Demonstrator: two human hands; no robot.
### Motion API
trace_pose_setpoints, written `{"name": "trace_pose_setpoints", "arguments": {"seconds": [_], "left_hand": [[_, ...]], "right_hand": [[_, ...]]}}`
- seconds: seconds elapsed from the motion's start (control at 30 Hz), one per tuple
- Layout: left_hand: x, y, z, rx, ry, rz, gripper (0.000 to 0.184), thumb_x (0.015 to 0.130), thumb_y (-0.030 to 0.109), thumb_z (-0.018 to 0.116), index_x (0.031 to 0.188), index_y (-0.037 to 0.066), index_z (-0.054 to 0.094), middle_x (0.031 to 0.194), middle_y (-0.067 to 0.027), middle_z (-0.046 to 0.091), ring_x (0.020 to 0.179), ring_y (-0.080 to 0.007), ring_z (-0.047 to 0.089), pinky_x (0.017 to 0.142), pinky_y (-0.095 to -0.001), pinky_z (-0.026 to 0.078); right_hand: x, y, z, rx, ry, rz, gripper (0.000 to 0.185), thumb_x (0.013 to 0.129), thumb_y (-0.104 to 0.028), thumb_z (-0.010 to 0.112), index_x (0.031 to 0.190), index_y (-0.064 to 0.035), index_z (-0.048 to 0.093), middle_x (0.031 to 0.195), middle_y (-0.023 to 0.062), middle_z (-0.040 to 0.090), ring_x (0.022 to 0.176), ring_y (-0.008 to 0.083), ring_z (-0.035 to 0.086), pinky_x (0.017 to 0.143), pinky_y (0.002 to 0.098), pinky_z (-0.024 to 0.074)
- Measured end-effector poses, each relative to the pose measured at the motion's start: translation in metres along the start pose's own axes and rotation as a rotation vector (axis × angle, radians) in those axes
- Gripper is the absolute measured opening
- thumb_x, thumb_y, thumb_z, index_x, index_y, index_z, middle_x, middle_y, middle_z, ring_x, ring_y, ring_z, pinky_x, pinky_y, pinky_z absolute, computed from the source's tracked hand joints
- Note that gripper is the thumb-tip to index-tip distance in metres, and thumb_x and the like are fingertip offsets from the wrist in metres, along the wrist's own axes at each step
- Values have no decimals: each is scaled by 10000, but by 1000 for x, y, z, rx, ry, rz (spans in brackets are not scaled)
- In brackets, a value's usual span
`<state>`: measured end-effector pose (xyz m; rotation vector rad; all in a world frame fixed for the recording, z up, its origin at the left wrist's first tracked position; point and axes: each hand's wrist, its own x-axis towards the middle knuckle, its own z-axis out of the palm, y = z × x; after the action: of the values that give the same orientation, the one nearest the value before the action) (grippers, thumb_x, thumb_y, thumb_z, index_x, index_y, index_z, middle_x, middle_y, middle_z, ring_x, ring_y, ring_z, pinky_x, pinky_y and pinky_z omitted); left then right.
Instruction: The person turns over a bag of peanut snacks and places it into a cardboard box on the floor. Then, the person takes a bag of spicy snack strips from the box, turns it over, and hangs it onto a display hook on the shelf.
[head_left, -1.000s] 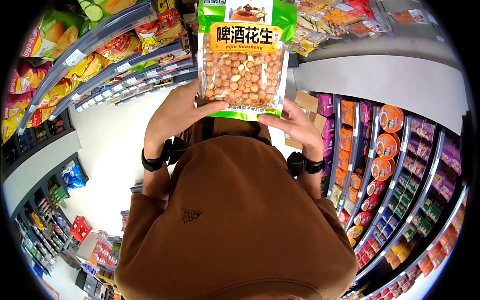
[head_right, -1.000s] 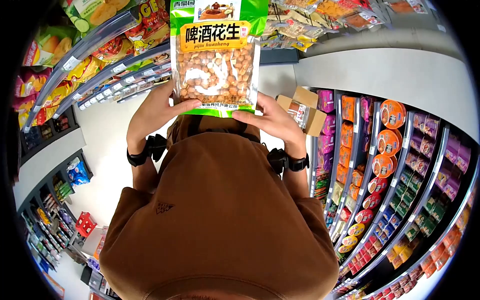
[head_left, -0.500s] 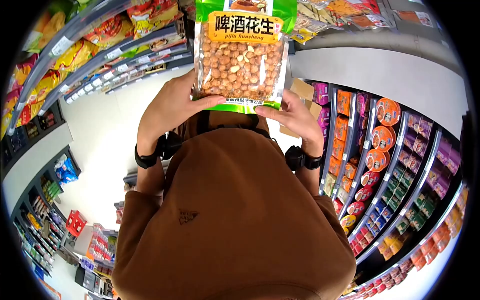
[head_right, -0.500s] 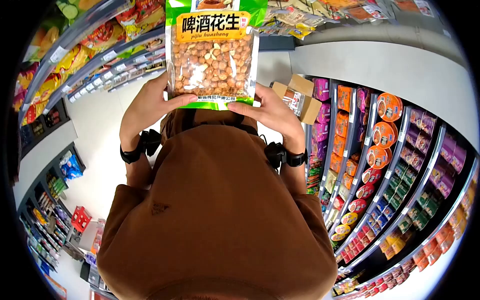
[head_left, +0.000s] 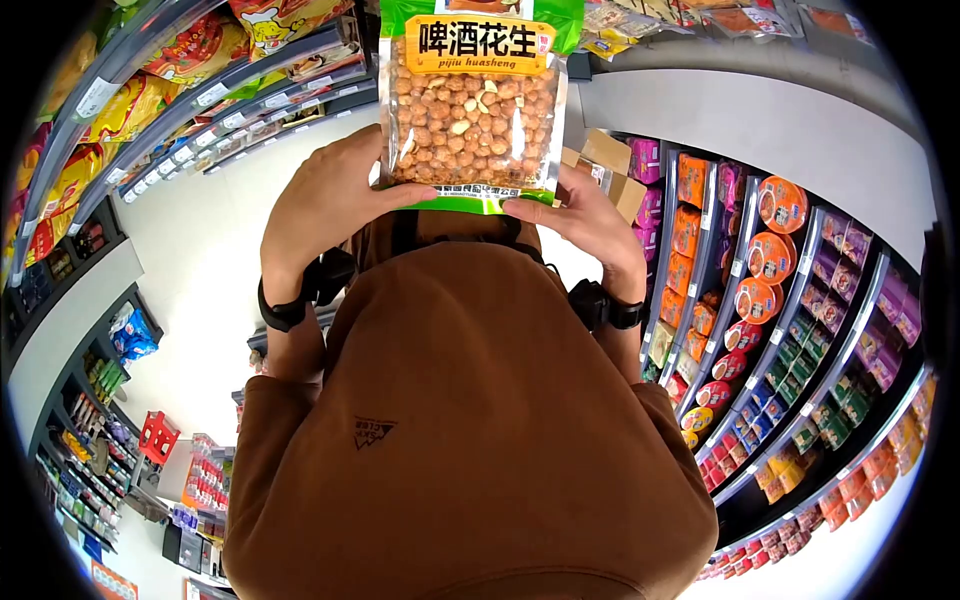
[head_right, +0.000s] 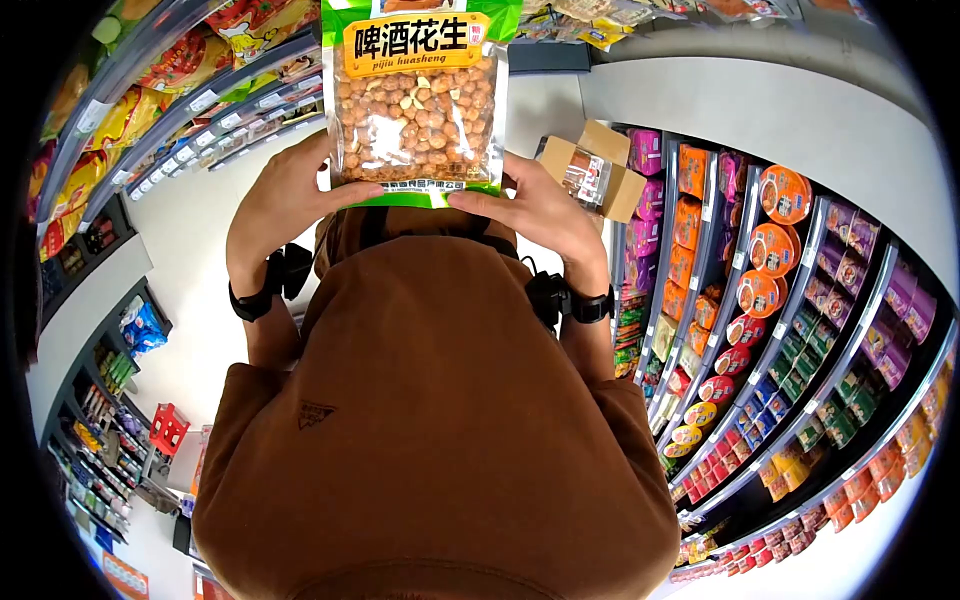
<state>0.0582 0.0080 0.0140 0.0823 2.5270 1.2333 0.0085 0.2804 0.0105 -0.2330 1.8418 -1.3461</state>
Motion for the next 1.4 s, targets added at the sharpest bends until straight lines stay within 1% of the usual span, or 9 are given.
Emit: {"name": "trace_pose_setpoints", "arguments": {"seconds": [0.2, 0.4, 0.7, 0.77, 0.87, 1.03, 1.13, 1.33, 1.4], "left_hand": [[4, -1, -2, 36, -97, -142, 546, 774, 407, 746, 1112, 6, 593, 1001, -182, 664, 900, -360, 639, 771, -387, 495], [4, -8, -7, 50, -89, 30, 462, 779, 382, 744, 1074, 40, 649, 1004, -168, 655, 893, -345, 621, 781, -364, 486], [3, -15, -25, -60, -261, -6, 330, 788, 275, 764, 1026, 58, 694, 963, -119, 672, 880, -261, 618, 821, -327, 465], [-2, -20, -21, -229, -77, 54, 420, 789, 452, 726, 978, 78, 703, 914, -109, 670, 806, -269, 613, 746, -338, 473], [-9, -27, -28, -281, -81, -67, 407, 797, 442, 727, 993, 86, 705, 894, -95, 676, 791, -221, 607, 745, -324, 470], [-8, -28, -32, -235, -84, -73, 470, 806, 507, 691, 989, 74, 706, 857, -95, 688, 781, -204, 608, 754, -324, 475], [-6, -32, -29, -222, -93, -45, 517, 800, 542, 678, 976, 57, 704, 858, -100, 688, 768, -214, 606, 731, -330, 479], [-5, -31, -32, -106, -241, -174, 501, 796, 506, 703, 998, 48, 698, 864, -91, 697, 748, -177, 615, 718, -288, 480], [-9, -30, -30, -378, -231, -62, 423, 824, 416, 710, 1046, 57, 687, 899, -73, 709, 755, -141, 620, 715, -266, 476]], "right_hand": [[3, 3, 2, 36, 10, 1, 344, 836, -119, 729, 1150, -20, 628, 1037, 19, 660, 908, 78, 576, 777, 249, 485], [4, -3, -7, -4, -32, 125, 380, 831, -175, 741, 1158, -19, 627, 1062, 37, 677, 975, 93, 578, 869, 267, 469], [9, 8, -8, -5, -156, 61, 399, 791, -169, 775, 1137, -23, 639, 1069, 38, 679, 978, 113, 594, 900, 282, 458], [9, 13, -13, -126, -204, 43, 406, 786, -187, 777, 1132, -24, 641, 1063, 57, 686, 972, 125, 604, 895, 279, 456], [8, -9, -14, -236, -283, 186, 410, 779, -98, 772, 1162, -43, 639, 1207, 30, 621, 1103, 133, 543, 976, 305, 415], [8, 2, -14, -331, -304, 47, 440, 790, -269, 765, 1148, -49, 635, 1049, 114, 686, 976, 190, 629, 871, 315, 464], [6, -7, -15, -434, -339, 133, 442, 793, -287, 763, 1148, -55, 638, 1051, 112, 686, 973, 196, 631, 869, 318, 464], [5, -17, -7, -218, -196, 109, 425, 842, -285, 727, 1164, -30, 624, 1041, 90, 679, 985, 153, 609, 874, 291, 466], [5, -17, -2, -63, -125, 124, 422, 863, -265, 710, 1189, -18, 605, 1061, 78, 668, 989, 137, 597, 876, 282, 467]]}}
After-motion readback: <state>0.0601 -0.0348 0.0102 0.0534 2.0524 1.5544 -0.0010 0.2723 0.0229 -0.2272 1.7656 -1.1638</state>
